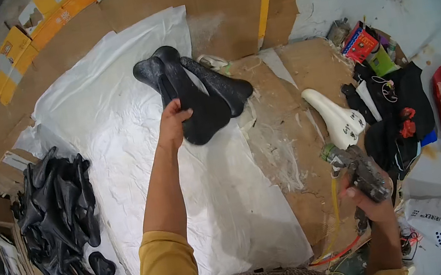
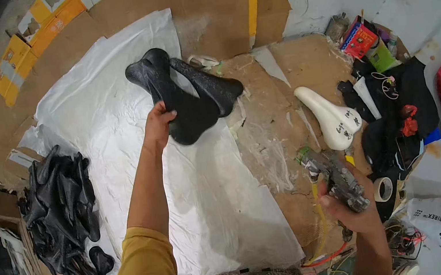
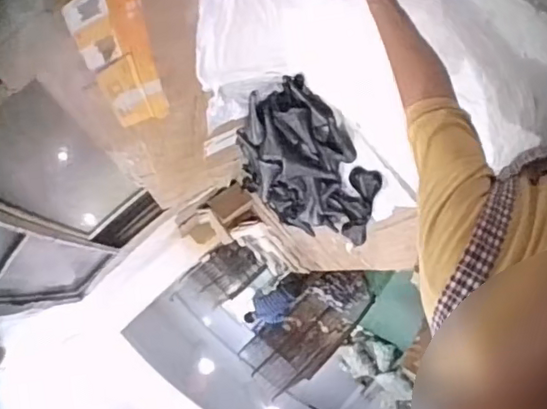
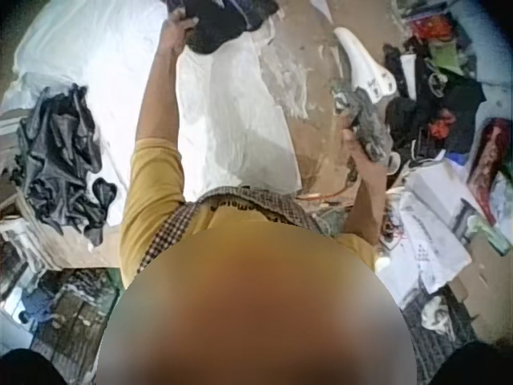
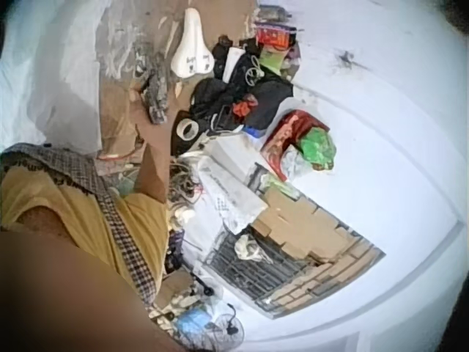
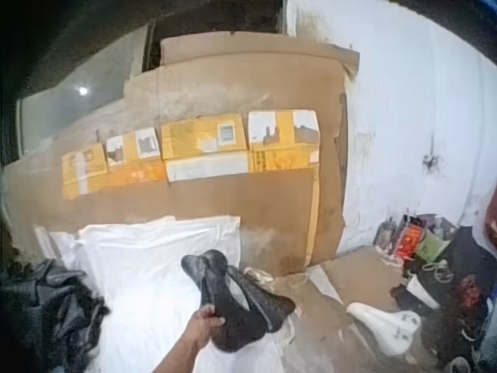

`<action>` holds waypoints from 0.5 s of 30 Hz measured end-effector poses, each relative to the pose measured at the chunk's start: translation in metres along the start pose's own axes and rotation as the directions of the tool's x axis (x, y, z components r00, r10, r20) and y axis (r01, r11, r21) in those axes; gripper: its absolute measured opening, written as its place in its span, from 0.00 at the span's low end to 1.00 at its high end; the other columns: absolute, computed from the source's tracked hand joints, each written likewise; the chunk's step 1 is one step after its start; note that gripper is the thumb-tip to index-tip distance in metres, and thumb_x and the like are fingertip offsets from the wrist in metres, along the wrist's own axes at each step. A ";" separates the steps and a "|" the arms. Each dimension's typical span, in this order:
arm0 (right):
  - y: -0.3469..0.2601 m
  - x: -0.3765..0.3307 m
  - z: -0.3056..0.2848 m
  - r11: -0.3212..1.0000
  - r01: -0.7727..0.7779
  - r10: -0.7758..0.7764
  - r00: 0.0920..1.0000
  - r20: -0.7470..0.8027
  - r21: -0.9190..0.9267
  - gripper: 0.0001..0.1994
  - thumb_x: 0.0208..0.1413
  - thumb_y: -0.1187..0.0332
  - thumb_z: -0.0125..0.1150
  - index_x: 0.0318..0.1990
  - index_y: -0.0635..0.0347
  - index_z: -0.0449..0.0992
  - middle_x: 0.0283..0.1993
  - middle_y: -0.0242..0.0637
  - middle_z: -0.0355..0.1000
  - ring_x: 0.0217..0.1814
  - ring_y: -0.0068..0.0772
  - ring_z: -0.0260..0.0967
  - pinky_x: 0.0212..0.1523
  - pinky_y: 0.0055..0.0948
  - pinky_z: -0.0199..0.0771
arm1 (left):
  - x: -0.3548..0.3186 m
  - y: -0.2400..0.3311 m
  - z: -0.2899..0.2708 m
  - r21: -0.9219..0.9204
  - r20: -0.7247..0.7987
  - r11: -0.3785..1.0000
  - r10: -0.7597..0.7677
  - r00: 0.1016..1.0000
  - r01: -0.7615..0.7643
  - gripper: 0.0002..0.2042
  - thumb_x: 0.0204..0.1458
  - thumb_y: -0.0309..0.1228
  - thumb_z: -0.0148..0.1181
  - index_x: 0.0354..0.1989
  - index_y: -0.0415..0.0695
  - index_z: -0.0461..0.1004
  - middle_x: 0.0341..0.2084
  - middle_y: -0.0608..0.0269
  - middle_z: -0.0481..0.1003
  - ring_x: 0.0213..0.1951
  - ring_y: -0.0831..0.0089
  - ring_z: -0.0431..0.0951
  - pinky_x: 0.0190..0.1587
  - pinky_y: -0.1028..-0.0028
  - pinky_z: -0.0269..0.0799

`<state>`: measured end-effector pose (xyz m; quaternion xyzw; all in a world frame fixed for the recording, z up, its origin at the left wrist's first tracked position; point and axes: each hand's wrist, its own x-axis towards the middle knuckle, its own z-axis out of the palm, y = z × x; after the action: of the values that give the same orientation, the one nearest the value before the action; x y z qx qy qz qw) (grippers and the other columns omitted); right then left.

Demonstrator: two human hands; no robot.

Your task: Sort and pack black bicycle saddles from a table into a large woven sack.

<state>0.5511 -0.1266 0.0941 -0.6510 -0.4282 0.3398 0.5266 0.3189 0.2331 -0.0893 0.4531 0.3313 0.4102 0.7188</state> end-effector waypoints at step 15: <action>0.028 -0.061 0.010 0.956 -0.259 0.235 0.957 0.169 0.136 0.29 0.44 0.77 0.64 0.56 0.68 0.61 0.34 0.30 0.70 0.36 0.18 0.66 0.37 0.19 0.68 | 0.010 0.001 0.097 -0.022 -0.135 0.958 0.280 0.951 -0.285 0.20 0.38 0.17 0.59 0.44 0.36 0.68 0.38 0.59 0.72 0.39 0.71 0.71 0.45 0.75 0.66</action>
<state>0.5231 -0.1802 0.0635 -0.6284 -0.3537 0.4842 0.4956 0.4053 0.2051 -0.0536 0.4532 0.3008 0.5442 0.6388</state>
